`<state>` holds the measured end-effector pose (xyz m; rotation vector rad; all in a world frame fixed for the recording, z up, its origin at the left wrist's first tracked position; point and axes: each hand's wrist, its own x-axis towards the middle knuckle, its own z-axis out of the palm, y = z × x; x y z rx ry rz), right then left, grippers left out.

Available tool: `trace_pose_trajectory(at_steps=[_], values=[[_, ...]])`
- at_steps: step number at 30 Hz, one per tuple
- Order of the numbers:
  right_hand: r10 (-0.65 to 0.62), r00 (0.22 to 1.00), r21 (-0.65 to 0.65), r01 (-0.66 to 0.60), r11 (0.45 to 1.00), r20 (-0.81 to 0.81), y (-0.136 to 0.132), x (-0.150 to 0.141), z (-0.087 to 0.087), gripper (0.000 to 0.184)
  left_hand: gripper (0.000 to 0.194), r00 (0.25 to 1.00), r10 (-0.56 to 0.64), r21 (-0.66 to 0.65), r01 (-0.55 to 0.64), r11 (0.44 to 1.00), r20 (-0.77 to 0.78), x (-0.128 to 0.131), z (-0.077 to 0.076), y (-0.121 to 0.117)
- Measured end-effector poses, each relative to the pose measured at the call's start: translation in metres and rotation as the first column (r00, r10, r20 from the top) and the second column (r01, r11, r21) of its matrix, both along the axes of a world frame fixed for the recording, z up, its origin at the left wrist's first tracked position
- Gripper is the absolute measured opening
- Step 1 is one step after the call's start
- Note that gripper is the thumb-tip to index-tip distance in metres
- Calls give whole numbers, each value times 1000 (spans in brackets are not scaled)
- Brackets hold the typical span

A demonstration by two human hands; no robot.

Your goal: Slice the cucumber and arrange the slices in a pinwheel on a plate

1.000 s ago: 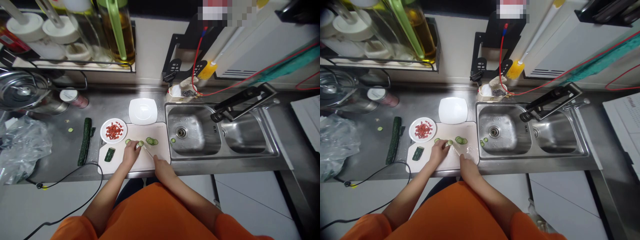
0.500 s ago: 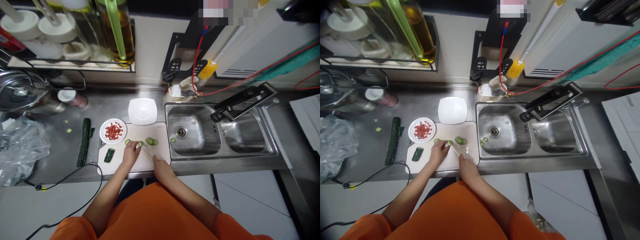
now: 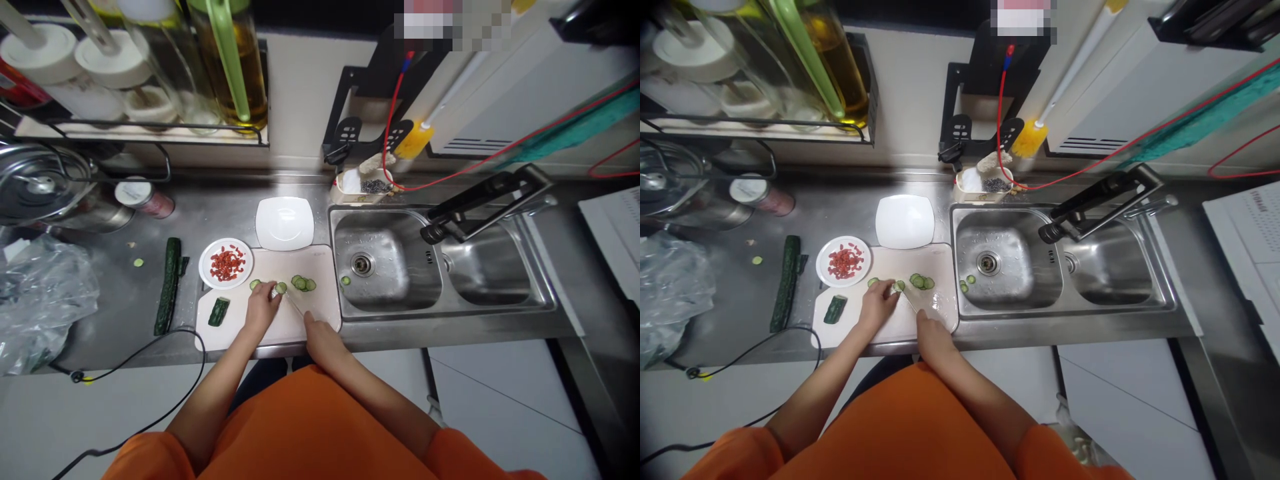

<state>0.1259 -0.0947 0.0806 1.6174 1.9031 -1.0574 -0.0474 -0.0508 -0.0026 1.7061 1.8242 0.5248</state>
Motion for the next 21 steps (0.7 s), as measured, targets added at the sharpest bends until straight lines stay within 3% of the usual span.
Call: trace_pose_trajectory(at_steps=[6, 11, 17, 21], values=[[-24, 998, -103, 29, 994, 50, -4, 13, 14, 53, 27, 1000, 2, -6, -2, 1000, 7, 1, 1, 3], [-27, 998, -116, 34, 993, 64, -9, 25, 19, 51, 21, 999, 40, -37, -39, 999, 12, 4, 7, 8], [-19, 999, -89, 24, 996, 50, -13, 28, 16, 48, 11, 989, 130, -117, -121, 986, 72, 2, 16, 7], [-17, 998, -80, 21, 997, 53, -13, 28, 16, 48, 15, 960, 269, -108, -260, 960, 80, -11, 20, 6]])
